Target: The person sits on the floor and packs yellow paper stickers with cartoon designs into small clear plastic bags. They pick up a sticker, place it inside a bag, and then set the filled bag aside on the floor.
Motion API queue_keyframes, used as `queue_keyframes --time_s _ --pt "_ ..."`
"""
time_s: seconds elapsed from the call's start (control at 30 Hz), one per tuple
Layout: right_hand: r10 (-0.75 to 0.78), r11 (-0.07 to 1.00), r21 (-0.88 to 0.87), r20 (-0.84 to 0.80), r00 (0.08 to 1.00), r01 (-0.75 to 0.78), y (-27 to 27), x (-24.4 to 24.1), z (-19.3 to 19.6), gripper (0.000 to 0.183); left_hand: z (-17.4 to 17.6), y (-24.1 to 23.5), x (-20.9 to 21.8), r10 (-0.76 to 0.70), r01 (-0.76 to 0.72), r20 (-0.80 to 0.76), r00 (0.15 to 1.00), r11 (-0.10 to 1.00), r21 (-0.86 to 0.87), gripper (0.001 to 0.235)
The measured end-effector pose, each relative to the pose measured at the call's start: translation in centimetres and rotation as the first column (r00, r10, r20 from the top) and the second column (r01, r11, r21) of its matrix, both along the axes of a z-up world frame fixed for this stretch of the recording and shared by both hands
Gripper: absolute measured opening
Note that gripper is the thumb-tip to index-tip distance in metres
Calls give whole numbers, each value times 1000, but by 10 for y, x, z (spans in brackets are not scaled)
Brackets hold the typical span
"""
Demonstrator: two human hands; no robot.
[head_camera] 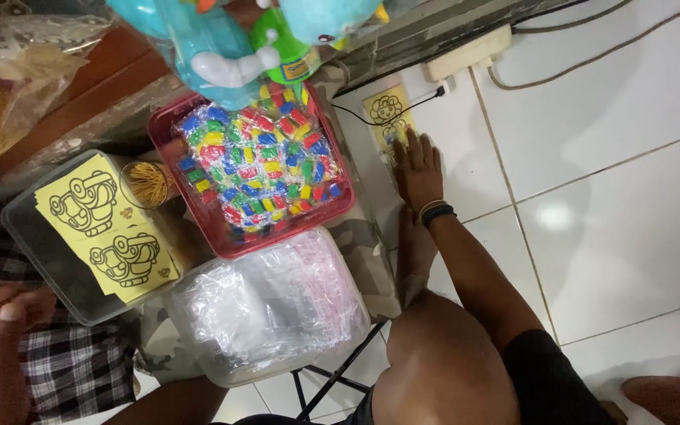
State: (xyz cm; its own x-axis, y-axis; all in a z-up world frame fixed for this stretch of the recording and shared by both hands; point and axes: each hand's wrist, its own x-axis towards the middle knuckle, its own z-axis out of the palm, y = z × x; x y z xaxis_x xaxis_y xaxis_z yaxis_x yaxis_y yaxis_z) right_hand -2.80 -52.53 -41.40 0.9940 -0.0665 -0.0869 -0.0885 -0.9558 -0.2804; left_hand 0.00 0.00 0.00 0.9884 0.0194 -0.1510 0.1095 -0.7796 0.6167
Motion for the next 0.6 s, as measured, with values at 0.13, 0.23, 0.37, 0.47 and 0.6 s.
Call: queue_keyframes --time_s 0.13,0.23,0.37,0.47,0.6 --pt "-17 1000 -1 16 1000 17 3 0 -4 66 1 0 3 24 -23 -36 999 999 38 23" --pt "-20 1000 -11 44 999 20 5 1 -3 71 1 -1 2 2 0 -27 1000 999 53 19" --pt "-83 996 -14 118 989 86 10 -6 11 55 5 -6 -1 36 -36 -24 999 999 -15 20" --pt "-124 991 -25 176 977 130 13 -21 4 49 4 -4 -4 38 -37 -18 999 999 27 24" --pt "-111 991 -62 140 984 120 18 -38 -7 58 5 -5 -4 31 -32 -6 999 998 -53 20"
